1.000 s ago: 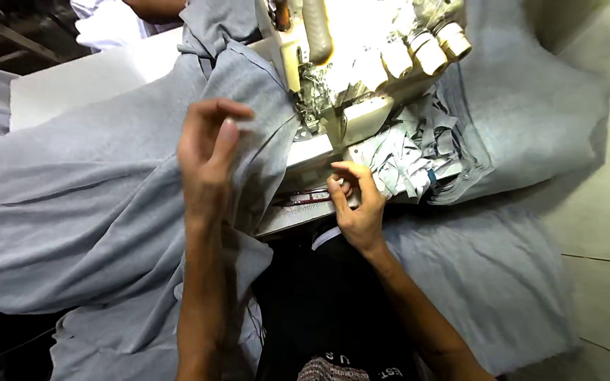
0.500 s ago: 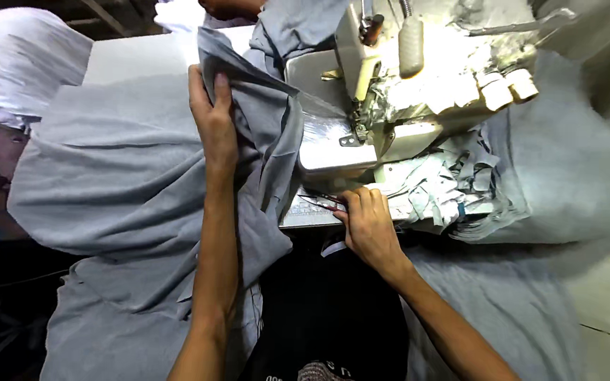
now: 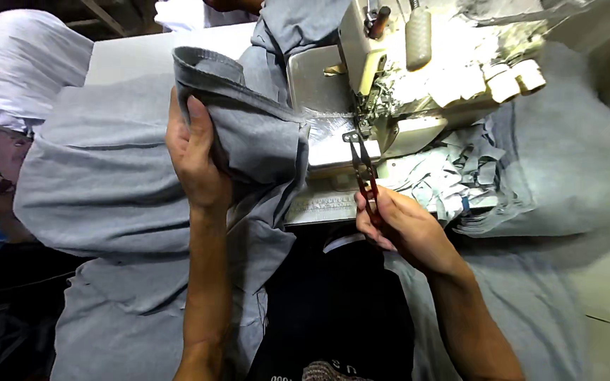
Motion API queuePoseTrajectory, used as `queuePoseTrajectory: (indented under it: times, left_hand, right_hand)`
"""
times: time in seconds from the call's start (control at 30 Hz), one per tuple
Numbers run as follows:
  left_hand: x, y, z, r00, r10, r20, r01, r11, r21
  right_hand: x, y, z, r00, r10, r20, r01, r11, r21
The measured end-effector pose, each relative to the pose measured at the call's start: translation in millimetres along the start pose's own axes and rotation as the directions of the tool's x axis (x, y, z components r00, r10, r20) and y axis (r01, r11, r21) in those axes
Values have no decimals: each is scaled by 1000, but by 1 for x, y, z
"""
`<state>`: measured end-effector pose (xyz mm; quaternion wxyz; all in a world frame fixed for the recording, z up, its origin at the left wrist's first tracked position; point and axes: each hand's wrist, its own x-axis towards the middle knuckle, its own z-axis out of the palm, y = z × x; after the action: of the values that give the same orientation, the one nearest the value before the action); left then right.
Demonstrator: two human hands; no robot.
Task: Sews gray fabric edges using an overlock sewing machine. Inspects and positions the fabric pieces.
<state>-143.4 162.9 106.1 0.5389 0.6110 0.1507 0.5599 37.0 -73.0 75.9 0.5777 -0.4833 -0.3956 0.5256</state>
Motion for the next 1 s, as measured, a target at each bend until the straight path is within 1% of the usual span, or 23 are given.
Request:
queuePoseTrajectory:
  times: [0.03, 0.1, 0.13, 0.2, 0.27, 0.3, 0.33, 0.37, 0.4, 0.43, 0.47, 0.5, 0.53, 0.57, 0.63, 0.67, 0.7, 0.77, 0.8, 0.87, 0.9, 0.93, 1.0]
  left_hand:
    - [-3, 0, 1, 999, 36, 8, -36, 999, 3]
    - [-9, -1, 0, 994, 104, 42, -105, 994, 15]
    - [-12, 0, -1, 992, 117, 51, -118, 993, 22]
    - [-20, 2, -4, 993, 97, 60, -100, 994, 45]
    - [-23, 3, -6, 997, 58, 55, -60, 998, 32]
    - [-23, 3, -9, 999, 20, 50, -21, 999, 26]
    - [-24, 4, -11, 998, -38, 41, 37, 999, 24]
    - [-25, 4, -13, 994, -106, 28, 105, 994, 26]
    - [-25, 4, -15, 985, -170, 13, 169, 985, 33]
    - [-26, 4, -16, 976, -217, 12, 217, 976, 35]
    - [-26, 4, -17, 968, -251, 19, 251, 968, 30]
    - [-27, 5, -17, 959, -282, 25, 281, 959, 32]
    - [-28, 6, -17, 949, -313, 28, 312, 949, 41]
    - [-29, 6, -16, 941, -336, 37, 334, 941, 47]
    - [-31, 7, -13, 929, -365, 58, 362, 930, 60]
    - [-32, 7, -11, 925, -374, 63, 369, 926, 76]
    - [-33, 8, -8, 923, -379, 68, 372, 923, 101]
    - [-36, 9, -2, 929, -361, 79, 347, 926, 150]
    - [-37, 11, 1, 933, -351, 79, 334, 927, 173]
    - [-41, 14, 6, 947, -309, 89, 285, 934, 216]
    - [-43, 16, 7, 954, -279, 107, 250, 941, 227]
    - [-46, 18, 7, 959, -248, 139, 213, 950, 227]
    - [-55, 23, 5, 952, -205, 227, 157, 964, 215]
  right_hand:
    - [7, -4, 3, 999, 37, -3, -37, 995, 93]
    - [23, -10, 11, 995, 98, -21, -92, 976, 197]
    - [31, -13, 14, 993, 117, -36, -105, 965, 240]
    - [44, -13, 19, 991, 111, -78, -77, 933, 351]
    - [49, -11, 22, 991, 77, -108, -29, 920, 390]
    - [48, -9, 22, 992, 59, -107, -15, 928, 372]
    - [45, -7, 20, 995, 35, -94, -4, 949, 314]
    - [41, -3, 16, 998, 4, -63, 8, 980, 199]
    - [34, 2, 10, 999, -25, -22, 26, 999, 28]
    - [27, 7, 3, 999, -50, -2, 48, 982, -182]
    - [18, 11, -3, 997, -71, -13, 59, 909, -413]
    - [9, 17, -7, 995, -82, -47, 37, 791, -611]
    - [1, 22, -8, 990, -101, -95, -5, 658, -753]
    - [-4, 27, -8, 981, -133, -145, -54, 529, -847]
    - [-7, 39, -5, 955, -195, -223, -158, 301, -940]
    - [-6, 46, -3, 941, -217, -260, -212, 220, -952]
    - [-4, 51, -2, 928, -238, -288, -257, 152, -954]
    - [-2, 54, 0, 905, -287, -314, -302, 87, -949]
    - [-2, 51, 2, 896, -317, -311, -301, 81, -950]
    - [-1, 35, 10, 870, -417, -264, -236, 120, -964]
    - [0, 22, 15, 848, -476, -233, -172, 167, -971]
    - [2, 9, 21, 827, -524, -203, -87, 238, -967]
    - [12, -14, 33, 793, -593, -140, 114, 370, -922]
